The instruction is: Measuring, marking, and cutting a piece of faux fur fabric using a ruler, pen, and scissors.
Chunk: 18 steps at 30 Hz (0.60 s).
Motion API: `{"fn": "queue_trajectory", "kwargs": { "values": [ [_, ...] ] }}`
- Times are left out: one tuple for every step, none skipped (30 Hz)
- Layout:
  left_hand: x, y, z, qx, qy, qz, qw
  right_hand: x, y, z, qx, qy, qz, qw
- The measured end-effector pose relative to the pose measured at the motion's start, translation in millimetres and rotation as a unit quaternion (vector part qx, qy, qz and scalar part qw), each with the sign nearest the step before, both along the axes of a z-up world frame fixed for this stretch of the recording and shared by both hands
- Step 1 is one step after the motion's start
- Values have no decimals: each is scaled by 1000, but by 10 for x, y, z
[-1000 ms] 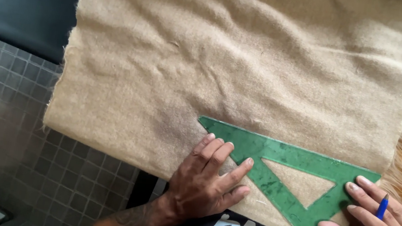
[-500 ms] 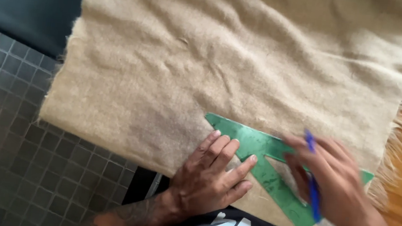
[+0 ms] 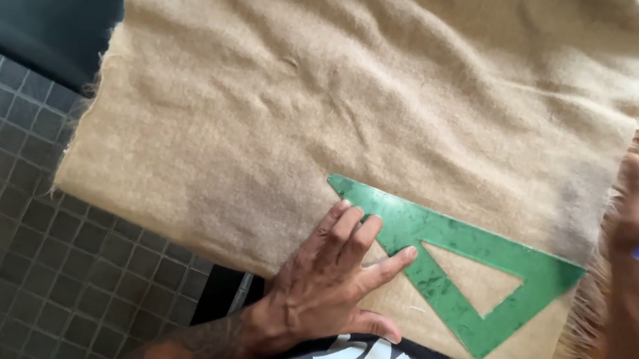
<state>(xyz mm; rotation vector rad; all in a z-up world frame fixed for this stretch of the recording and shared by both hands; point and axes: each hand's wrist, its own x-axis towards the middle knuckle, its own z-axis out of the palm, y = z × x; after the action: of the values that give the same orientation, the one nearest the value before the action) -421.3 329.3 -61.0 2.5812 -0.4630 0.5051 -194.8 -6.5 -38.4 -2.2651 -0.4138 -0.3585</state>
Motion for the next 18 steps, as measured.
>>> {"fn": "queue_trajectory", "kwargs": {
  "values": [
    [4, -1, -5, 5, 6, -2, 1000, -128, -28, 183, -72, 30, -41, 996],
    [-4, -13, -10, 9, 14, -3, 1000, -268, -64, 362, -144, 63, -83, 984],
    [-1, -6, -17, 9, 14, -6, 1000, -353, -183, 246, -145, 64, -86, 984],
    [-2, -7, -23, 15, 20, -6, 1000, -447, -311, 136, -105, 55, -59, 991],
    [-2, -11, -30, 21, 25, -6, 999, -542, -440, 26, -65, 47, -33, 996],
    [2, -11, -33, 20, 26, -9, 999, -625, -454, -8, -66, 48, -36, 996],
    [5, -11, -34, 20, 31, -12, 999, -710, -468, -40, -44, 27, 11, 999],
    [7, -9, -35, 21, 36, -13, 999, -788, -476, -78, -20, 5, 59, 998],
    [3, -14, -40, 21, 37, -15, 999, -827, -581, -146, -20, 6, 57, 998],
    [0, -18, -43, 26, 37, -13, 999, -865, -685, -214, -1, 34, 43, 999],
    [-3, -24, -45, 31, 38, -10, 999, -902, -790, -282, 18, 61, 29, 998],
    [-8, -21, -50, 31, 39, -14, 999, -942, -737, -255, 18, 62, 26, 998],
    [-10, -23, -56, 36, 36, -8, 999, -978, -689, -229, 30, 44, 40, 998],
    [2, -32, -64, 40, 32, -7, 999, -1028, -655, -187, 41, 24, 50, 998],
    [-10, -3, -56, 38, 31, -14, 999, -1048, -568, -155, 39, 24, 43, 998],
    [-4, 12, -58, 37, 38, -15, 998, -1076, -504, -110, 52, 34, 22, 998],
    [9, 9, -57, 36, 45, -17, 998, -1096, -457, -64, 66, 44, 1, 997],
    [-10, 8, -48, 31, 38, -36, 998, -1091, -459, -56, 60, 36, -18, 997]
  ]
}}
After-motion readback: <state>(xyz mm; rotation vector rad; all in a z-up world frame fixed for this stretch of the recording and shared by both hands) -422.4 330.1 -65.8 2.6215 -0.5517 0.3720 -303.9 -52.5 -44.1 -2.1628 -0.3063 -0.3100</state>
